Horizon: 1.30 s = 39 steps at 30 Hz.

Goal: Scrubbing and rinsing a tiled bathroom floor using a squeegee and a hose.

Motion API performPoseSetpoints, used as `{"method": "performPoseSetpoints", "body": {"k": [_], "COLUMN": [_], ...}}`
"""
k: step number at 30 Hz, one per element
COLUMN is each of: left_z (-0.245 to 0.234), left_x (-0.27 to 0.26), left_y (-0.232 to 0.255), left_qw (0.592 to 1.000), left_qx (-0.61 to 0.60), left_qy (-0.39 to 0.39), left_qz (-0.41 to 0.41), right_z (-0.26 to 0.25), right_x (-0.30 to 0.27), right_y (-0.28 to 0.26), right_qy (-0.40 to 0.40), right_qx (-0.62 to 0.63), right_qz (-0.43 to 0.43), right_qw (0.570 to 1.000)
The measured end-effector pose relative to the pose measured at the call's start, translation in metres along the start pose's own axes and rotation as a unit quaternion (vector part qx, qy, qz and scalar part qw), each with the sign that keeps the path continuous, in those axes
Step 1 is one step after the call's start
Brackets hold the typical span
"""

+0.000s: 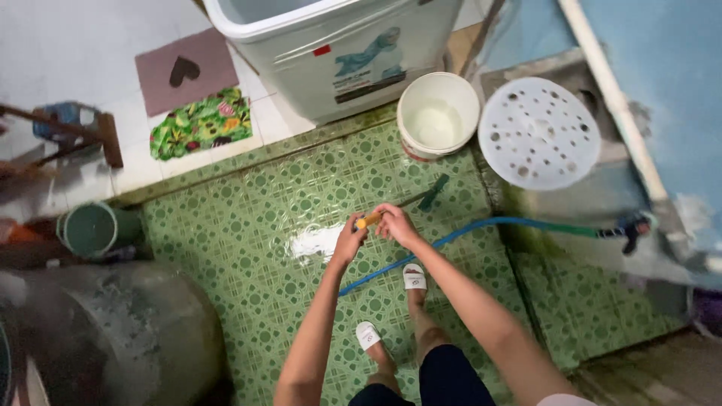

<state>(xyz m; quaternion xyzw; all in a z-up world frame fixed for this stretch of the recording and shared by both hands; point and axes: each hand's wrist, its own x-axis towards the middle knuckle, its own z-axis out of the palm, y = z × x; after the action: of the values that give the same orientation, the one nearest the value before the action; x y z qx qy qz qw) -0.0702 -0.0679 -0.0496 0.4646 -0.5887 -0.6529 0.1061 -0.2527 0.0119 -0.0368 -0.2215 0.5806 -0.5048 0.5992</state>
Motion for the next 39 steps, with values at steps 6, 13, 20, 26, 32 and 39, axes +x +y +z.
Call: {"method": "performPoseSetpoints", "body": {"k": [6,13,20,26,32,39], "left_z": [-0.009,-0.012,-0.018,-0.031,-0.043,-0.075], "left_x": [-0.031,-0.012,0.007,0.018,0.034,0.08], "left_y": [0.116,0.099,0.125,0.132,0.122,0.065], "left_qw": [0.966,0.929,0.94,0.947,0.947,0.924], "left_qx": [0.2,0.333,0.314,0.299,0.297,0.32], "left_qy": [0.034,0.082,0.098,0.11,0.121,0.184], "left_qz": [0.159,0.135,0.09,0.038,0.028,0.098], "right_z": [-0.011,-0.023,-0.036,-0.127,-0.2,-0.219], "right_x": [0.036,0.114,0.206,0.252,0.304,0.343], "right_y": [0.001,0.05,0.101,0.091,0.117,0.134], "right_qy": [-0.123,-0.038,-0.079,0.156,0.257,0.264], "right_qx": [-0.136,-0.178,-0.214,-0.482,-0.7,-0.72], "right_qz": [0.0,-0.053,-0.17,-0.189,-0.045,-0.023], "right_qw": [0.983,0.982,0.959,0.841,0.665,0.641]}}
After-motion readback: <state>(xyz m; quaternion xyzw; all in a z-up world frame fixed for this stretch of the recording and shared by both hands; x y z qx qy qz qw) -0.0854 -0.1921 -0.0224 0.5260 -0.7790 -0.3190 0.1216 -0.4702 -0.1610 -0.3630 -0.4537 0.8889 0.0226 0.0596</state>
